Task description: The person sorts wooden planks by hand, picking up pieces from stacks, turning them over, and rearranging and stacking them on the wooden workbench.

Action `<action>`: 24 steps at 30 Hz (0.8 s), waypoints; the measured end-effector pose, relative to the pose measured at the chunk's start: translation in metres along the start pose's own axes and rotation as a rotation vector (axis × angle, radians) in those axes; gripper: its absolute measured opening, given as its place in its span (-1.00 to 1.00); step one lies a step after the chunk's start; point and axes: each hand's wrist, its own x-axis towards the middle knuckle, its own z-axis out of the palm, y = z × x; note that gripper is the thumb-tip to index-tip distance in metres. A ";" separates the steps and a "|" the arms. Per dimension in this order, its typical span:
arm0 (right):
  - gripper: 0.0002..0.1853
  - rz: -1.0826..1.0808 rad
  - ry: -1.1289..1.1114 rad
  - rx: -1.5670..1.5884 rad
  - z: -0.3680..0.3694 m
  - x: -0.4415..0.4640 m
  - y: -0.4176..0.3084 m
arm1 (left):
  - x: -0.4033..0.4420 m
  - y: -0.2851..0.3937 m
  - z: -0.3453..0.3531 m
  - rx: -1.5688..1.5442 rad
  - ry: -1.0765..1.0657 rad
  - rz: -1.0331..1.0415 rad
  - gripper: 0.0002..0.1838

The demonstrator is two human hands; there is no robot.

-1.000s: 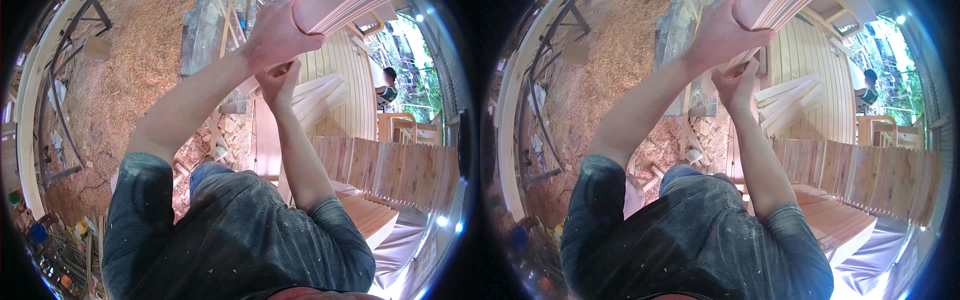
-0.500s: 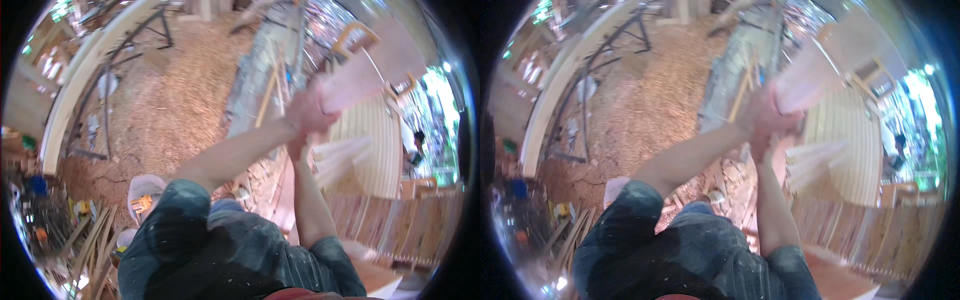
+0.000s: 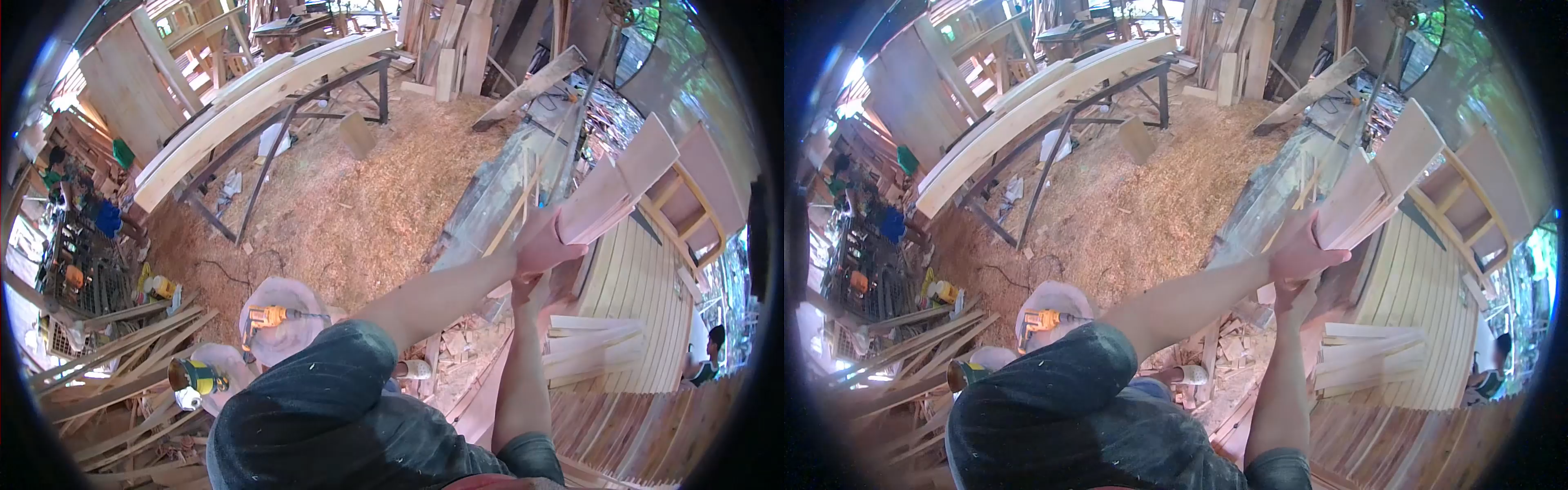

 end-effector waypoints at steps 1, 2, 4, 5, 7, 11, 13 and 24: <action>-0.13 0.038 -0.008 -0.042 -0.003 -0.004 0.001 | -0.003 -0.003 0.001 -0.037 0.037 0.067 -0.28; -0.16 0.074 -0.015 -0.082 -0.005 -0.007 0.003 | -0.008 -0.005 0.001 -0.034 0.029 0.048 -0.27; -0.25 0.014 -0.030 0.034 -0.001 -0.012 -0.002 | -0.017 0.008 0.000 -0.030 0.015 0.012 -0.26; -0.30 -0.071 -0.037 0.184 -0.001 -0.016 -0.002 | -0.022 0.013 -0.001 0.050 0.010 0.022 -0.26; -0.41 -0.205 -0.078 0.015 -0.011 -0.011 0.038 | -0.032 0.039 -0.006 0.192 0.017 0.017 -0.27; -0.49 -0.236 -0.033 -0.570 -0.034 -0.003 0.082 | -0.043 0.025 0.005 0.167 0.080 0.070 -0.31; -0.49 -0.151 -0.006 -0.399 -0.025 -0.009 0.035 | -0.044 0.021 0.008 0.183 0.083 0.129 -0.35; -0.47 -0.047 0.047 -0.355 -0.010 -0.017 -0.022 | -0.041 0.006 0.020 0.338 0.038 0.036 -0.28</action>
